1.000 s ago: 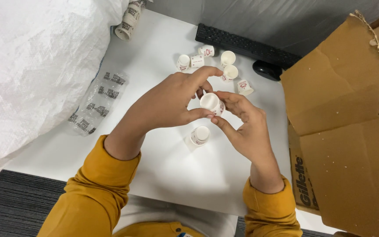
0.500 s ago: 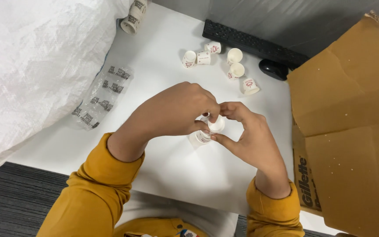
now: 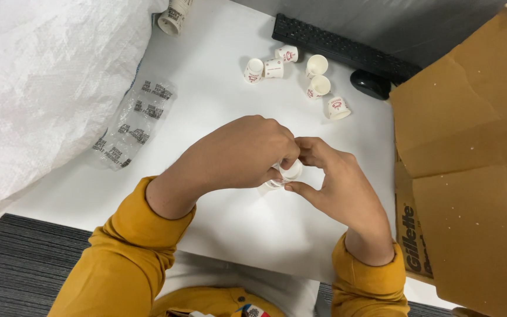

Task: Sorting, stacking, and packaging paper cups from a large box into plastic sleeves and bags.

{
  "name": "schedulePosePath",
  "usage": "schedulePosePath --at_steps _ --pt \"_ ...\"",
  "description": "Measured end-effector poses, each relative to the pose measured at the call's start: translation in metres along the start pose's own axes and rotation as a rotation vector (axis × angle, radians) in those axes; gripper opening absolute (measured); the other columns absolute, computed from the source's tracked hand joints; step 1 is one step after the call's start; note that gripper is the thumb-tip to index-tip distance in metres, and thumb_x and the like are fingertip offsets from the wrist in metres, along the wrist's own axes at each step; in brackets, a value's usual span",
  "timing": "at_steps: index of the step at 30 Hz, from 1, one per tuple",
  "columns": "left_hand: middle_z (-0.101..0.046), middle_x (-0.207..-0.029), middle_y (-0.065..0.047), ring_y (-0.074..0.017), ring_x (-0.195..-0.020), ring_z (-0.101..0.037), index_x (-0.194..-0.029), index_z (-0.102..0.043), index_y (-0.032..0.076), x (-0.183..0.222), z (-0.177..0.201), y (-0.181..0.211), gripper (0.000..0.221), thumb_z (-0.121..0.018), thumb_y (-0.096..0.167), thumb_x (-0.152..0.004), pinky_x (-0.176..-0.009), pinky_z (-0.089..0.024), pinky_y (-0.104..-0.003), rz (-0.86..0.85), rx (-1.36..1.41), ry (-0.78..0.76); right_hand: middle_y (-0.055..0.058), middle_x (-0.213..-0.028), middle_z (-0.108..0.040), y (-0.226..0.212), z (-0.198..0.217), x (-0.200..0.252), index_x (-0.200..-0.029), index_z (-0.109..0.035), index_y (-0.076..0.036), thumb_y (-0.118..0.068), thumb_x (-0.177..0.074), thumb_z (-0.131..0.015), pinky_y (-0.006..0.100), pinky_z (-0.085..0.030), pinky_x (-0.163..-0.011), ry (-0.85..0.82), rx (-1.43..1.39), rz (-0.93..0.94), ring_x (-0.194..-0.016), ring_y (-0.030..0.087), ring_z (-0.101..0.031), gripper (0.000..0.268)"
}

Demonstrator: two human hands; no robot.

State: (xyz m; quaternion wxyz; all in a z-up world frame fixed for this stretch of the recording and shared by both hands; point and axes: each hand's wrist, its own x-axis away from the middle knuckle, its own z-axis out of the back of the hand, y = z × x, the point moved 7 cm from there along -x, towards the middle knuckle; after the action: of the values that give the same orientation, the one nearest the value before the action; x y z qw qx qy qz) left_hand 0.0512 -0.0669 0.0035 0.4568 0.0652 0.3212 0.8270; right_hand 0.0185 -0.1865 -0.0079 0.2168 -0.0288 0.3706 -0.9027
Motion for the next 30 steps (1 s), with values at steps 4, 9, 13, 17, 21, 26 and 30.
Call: schedulePosePath --at_steps 4,9,13,17,21,26,30 --pt "-0.071 -0.074 -0.013 -0.0325 -0.068 -0.069 -0.072 -0.072 0.004 0.0 -0.006 -0.003 0.007 -0.079 0.004 -0.07 -0.062 -0.053 -0.043 0.001 -0.042 0.001 0.017 -0.111 -0.077 0.008 -0.006 -0.004 -0.122 -0.058 0.002 -0.008 -0.07 -0.088 0.039 -0.059 -0.093 -0.041 0.017 -0.081 -0.111 0.031 -0.074 0.061" --pt "-0.067 -0.069 -0.018 -0.0358 -0.065 -0.066 -0.064 -0.068 0.001 -0.001 -0.014 -0.009 0.008 -0.073 0.001 -0.07 -0.061 -0.051 -0.045 0.043 -0.062 -0.049 0.019 -0.111 -0.076 0.01 -0.011 -0.006 -0.12 -0.058 0.004 -0.008 -0.07 -0.087 0.038 -0.059 -0.091 -0.094 0.025 -0.1 -0.111 0.033 -0.073 0.059" --pt "-0.067 -0.069 -0.018 -0.0374 -0.066 -0.066 -0.067 -0.068 0.001 -0.003 -0.024 -0.016 0.005 -0.069 -0.003 -0.07 -0.059 -0.052 -0.046 0.043 -0.102 -0.04 0.021 -0.111 -0.075 0.014 -0.017 -0.006 -0.116 -0.06 0.004 -0.007 -0.071 -0.087 0.039 -0.058 -0.092 -0.138 0.068 -0.133 -0.111 0.035 -0.072 0.054" --pt "-0.068 -0.069 -0.018 -0.0373 -0.066 -0.067 -0.067 -0.068 0.0 -0.002 -0.025 -0.016 0.004 -0.067 -0.003 -0.069 -0.059 -0.052 -0.046 0.019 -0.094 -0.041 0.021 -0.111 -0.075 0.008 -0.01 -0.004 -0.123 -0.061 0.004 -0.011 -0.08 -0.079 0.04 -0.058 -0.089 -0.167 0.037 -0.074 -0.108 0.037 -0.073 0.05" --pt "-0.07 -0.069 -0.017 -0.036 -0.066 -0.068 -0.069 -0.07 0.002 -0.003 -0.016 -0.01 0.009 -0.074 0.007 -0.075 -0.062 -0.053 -0.046 0.078 -0.038 -0.08 0.018 -0.108 -0.078 0.009 -0.002 -0.002 -0.128 -0.063 0.002 -0.016 -0.096 -0.062 0.04 -0.058 -0.086 -0.111 -0.014 -0.133 -0.102 0.034 -0.076 0.036" --pt "-0.072 -0.073 -0.013 -0.0335 -0.069 -0.071 -0.077 -0.072 0.005 -0.008 -0.02 -0.014 0.018 -0.083 0.017 -0.07 -0.06 -0.055 -0.045 0.053 -0.185 -0.014 0.019 -0.106 -0.077 0.016 -0.009 -0.004 -0.119 -0.065 0.003 -0.019 -0.093 -0.068 0.041 -0.058 -0.084 -0.105 0.116 -0.163 -0.098 0.035 -0.075 0.035" --pt "-0.073 -0.072 -0.011 -0.0307 -0.07 -0.072 -0.08 -0.073 0.007 -0.011 -0.023 -0.024 0.021 -0.085 0.02 -0.07 -0.062 -0.055 -0.043 0.137 -0.199 -0.042 0.014 -0.108 -0.078 0.017 -0.015 -0.002 -0.118 -0.068 -0.002 -0.021 -0.093 -0.066 0.04 -0.059 -0.083 -0.145 0.111 -0.254 -0.096 0.032 -0.078 0.032"
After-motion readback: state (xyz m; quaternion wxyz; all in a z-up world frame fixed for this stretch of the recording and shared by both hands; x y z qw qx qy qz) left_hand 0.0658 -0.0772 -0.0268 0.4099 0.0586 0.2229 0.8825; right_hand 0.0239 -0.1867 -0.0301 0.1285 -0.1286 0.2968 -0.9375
